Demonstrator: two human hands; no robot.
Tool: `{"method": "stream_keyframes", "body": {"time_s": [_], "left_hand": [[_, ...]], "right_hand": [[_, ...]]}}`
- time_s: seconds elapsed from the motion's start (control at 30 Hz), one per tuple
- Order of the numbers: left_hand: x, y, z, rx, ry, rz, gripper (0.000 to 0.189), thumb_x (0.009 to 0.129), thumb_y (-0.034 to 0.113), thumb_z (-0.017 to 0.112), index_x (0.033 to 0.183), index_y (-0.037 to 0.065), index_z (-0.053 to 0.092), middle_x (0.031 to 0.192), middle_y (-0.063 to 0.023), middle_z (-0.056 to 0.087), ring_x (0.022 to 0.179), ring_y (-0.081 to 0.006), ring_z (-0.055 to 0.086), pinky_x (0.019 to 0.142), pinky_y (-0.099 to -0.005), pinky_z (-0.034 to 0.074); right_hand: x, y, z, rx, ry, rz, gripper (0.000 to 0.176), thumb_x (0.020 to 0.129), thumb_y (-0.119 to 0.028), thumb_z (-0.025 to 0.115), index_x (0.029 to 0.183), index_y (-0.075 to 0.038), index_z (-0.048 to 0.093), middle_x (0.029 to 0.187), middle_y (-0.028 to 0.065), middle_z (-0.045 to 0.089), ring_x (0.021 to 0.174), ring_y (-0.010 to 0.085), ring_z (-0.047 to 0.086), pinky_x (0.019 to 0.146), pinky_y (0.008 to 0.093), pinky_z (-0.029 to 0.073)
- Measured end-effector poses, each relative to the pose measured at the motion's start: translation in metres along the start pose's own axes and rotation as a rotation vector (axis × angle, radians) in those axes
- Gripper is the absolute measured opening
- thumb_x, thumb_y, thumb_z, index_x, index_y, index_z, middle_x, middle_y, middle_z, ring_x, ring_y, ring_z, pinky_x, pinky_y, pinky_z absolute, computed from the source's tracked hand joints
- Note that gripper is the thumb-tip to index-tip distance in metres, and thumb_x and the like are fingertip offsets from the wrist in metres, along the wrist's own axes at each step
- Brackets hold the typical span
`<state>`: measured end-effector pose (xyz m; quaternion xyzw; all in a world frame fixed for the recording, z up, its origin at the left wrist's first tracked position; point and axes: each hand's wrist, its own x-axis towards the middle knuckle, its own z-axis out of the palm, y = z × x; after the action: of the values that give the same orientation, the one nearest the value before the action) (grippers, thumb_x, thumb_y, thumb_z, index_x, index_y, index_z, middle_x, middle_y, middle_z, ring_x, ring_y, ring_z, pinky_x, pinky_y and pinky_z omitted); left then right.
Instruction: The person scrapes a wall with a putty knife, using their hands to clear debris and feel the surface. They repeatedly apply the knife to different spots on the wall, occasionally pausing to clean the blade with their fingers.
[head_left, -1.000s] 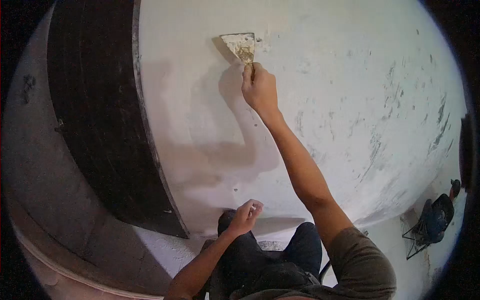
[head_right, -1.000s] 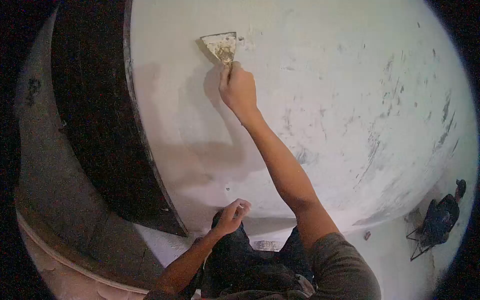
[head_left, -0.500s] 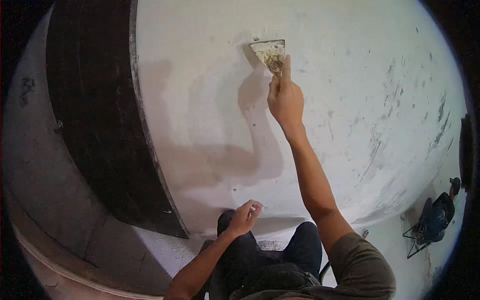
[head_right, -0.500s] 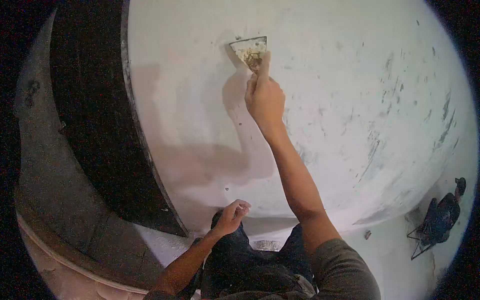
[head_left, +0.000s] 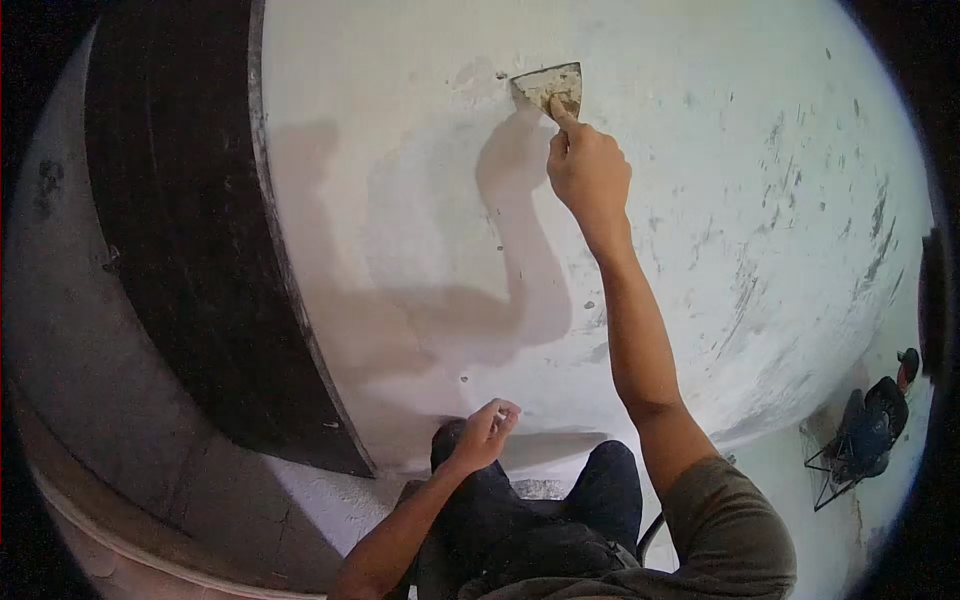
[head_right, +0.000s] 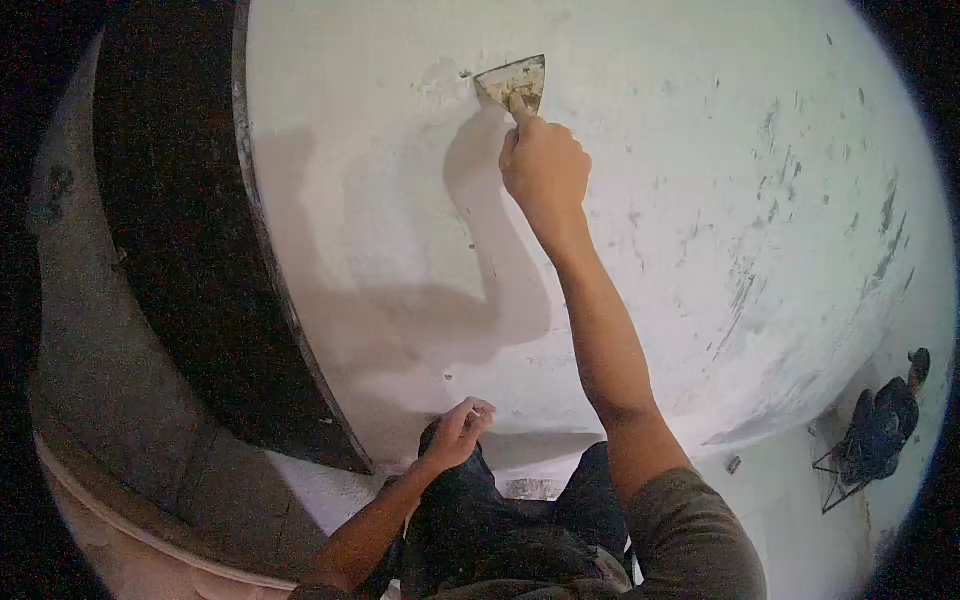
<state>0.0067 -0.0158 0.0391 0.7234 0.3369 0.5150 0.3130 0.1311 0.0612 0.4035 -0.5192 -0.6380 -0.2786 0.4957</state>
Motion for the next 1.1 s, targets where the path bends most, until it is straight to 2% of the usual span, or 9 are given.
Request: {"method": "stream_keyframes", "body": {"time_s": [0.03, 0.17, 0.27, 0.33, 0.47, 0.67, 0.77, 0.83, 1.1], "left_hand": [[0.001, 0.0, 0.003, -0.025, 0.044, 0.061, 0.022, 0.097, 0.025, 0.055, 0.104, 0.004, 0.059, 0.079, -0.0062, 0.061, 0.058, -0.0123, 0.049, 0.053, -0.0281, 0.039], [0.001, 0.004, 0.003, -0.026, 0.039, 0.053, 0.022, 0.097, 0.025, 0.055, 0.104, 0.004, 0.06, 0.072, -0.0053, 0.058, 0.056, -0.0122, 0.048, 0.052, -0.028, 0.038], [-0.001, 0.005, -0.005, -0.023, -0.045, -0.058, 0.022, 0.097, 0.024, 0.055, 0.104, 0.004, 0.06, 0.069, -0.0054, 0.057, 0.056, -0.0122, 0.048, 0.052, -0.0282, 0.038], [0.001, 0.004, -0.001, 0.039, -0.029, -0.015, 0.022, 0.097, 0.023, 0.055, 0.106, 0.004, 0.058, 0.077, -0.0042, 0.058, 0.067, -0.0119, 0.054, 0.06, -0.0288, 0.045], [0.0, 0.006, -0.002, 0.047, -0.076, -0.086, 0.02, 0.097, 0.022, 0.056, 0.106, 0.004, 0.059, 0.08, -0.0046, 0.059, 0.07, -0.0123, 0.056, 0.061, -0.0292, 0.045], [0.0, 0.005, 0.002, 0.0, -0.011, -0.011, 0.023, 0.097, 0.025, 0.056, 0.106, 0.004, 0.059, 0.082, -0.0071, 0.06, 0.072, -0.0133, 0.057, 0.063, -0.0301, 0.046], [-0.002, 0.008, -0.002, 0.025, -0.077, -0.138, 0.024, 0.097, 0.026, 0.056, 0.106, 0.004, 0.059, 0.082, -0.0076, 0.06, 0.071, -0.0132, 0.056, 0.063, -0.0301, 0.046], [0.001, 0.005, 0.001, -0.005, 0.018, 0.042, 0.025, 0.097, 0.028, 0.054, 0.105, 0.004, 0.059, 0.083, -0.0054, 0.061, 0.059, -0.0122, 0.049, 0.053, -0.0283, 0.039], [-0.001, 0.008, 0.0, 0.005, -0.013, -0.033, 0.023, 0.096, 0.025, 0.056, 0.104, 0.004, 0.059, 0.079, -0.0053, 0.06, 0.061, -0.0123, 0.052, 0.055, -0.0284, 0.041]], "right_hand": [[0.0, 0.001, -0.002, -0.012, -0.027, 0.007, 0.041, 0.086, -0.017, 0.054, 0.126, -0.022, 0.06, 0.077, 0.0134, 0.067, 0.073, 0.0338, 0.065, 0.061, 0.0479, 0.05], [0.003, 0.005, 0.0, -0.033, 0.04, -0.033, 0.039, 0.086, -0.017, 0.054, 0.124, -0.022, 0.061, 0.077, 0.0133, 0.067, 0.074, 0.0332, 0.066, 0.062, 0.0477, 0.051], [0.0, 0.004, -0.002, -0.022, 0.011, -0.024, 0.039, 0.086, -0.016, 0.054, 0.124, -0.022, 0.062, 0.079, 0.0142, 0.068, 0.075, 0.0338, 0.066, 0.062, 0.0474, 0.051], [0.004, 0.005, 0.001, 0.01, 0.055, -0.042, 0.038, 0.086, -0.016, 0.053, 0.122, -0.022, 0.063, 0.079, 0.0165, 0.068, 0.075, 0.0346, 0.066, 0.064, 0.0476, 0.052], [0.012, 0.002, -0.006, 0.017, -0.004, 0.008, 0.039, 0.086, -0.018, 0.052, 0.122, -0.024, 0.065, 0.081, 0.0179, 0.068, 0.075, 0.0355, 0.067, 0.067, 0.048, 0.052], [0.013, 0.001, -0.005, -0.001, -0.03, 0.032, 0.038, 0.086, -0.019, 0.052, 0.122, -0.025, 0.065, 0.082, 0.0177, 0.068, 0.075, 0.0365, 0.067, 0.069, 0.0486, 0.052], [0.013, 0.009, -0.005, -0.028, 0.053, -0.035, 0.038, 0.086, -0.02, 0.052, 0.121, -0.025, 0.065, 0.083, 0.0179, 0.068, 0.076, 0.0365, 0.067, 0.068, 0.0482, 0.052], [0.012, 0.006, -0.019, -0.043, -0.036, -0.006, 0.038, 0.086, -0.02, 0.052, 0.121, -0.025, 0.065, 0.083, 0.0176, 0.068, 0.076, 0.0363, 0.067, 0.068, 0.048, 0.053], [0.016, 0.003, -0.026, -0.073, -0.017, -0.042, 0.038, 0.085, -0.02, 0.052, 0.12, -0.025, 0.066, 0.085, 0.0166, 0.069, 0.076, 0.0365, 0.067, 0.067, 0.048, 0.053]]}}
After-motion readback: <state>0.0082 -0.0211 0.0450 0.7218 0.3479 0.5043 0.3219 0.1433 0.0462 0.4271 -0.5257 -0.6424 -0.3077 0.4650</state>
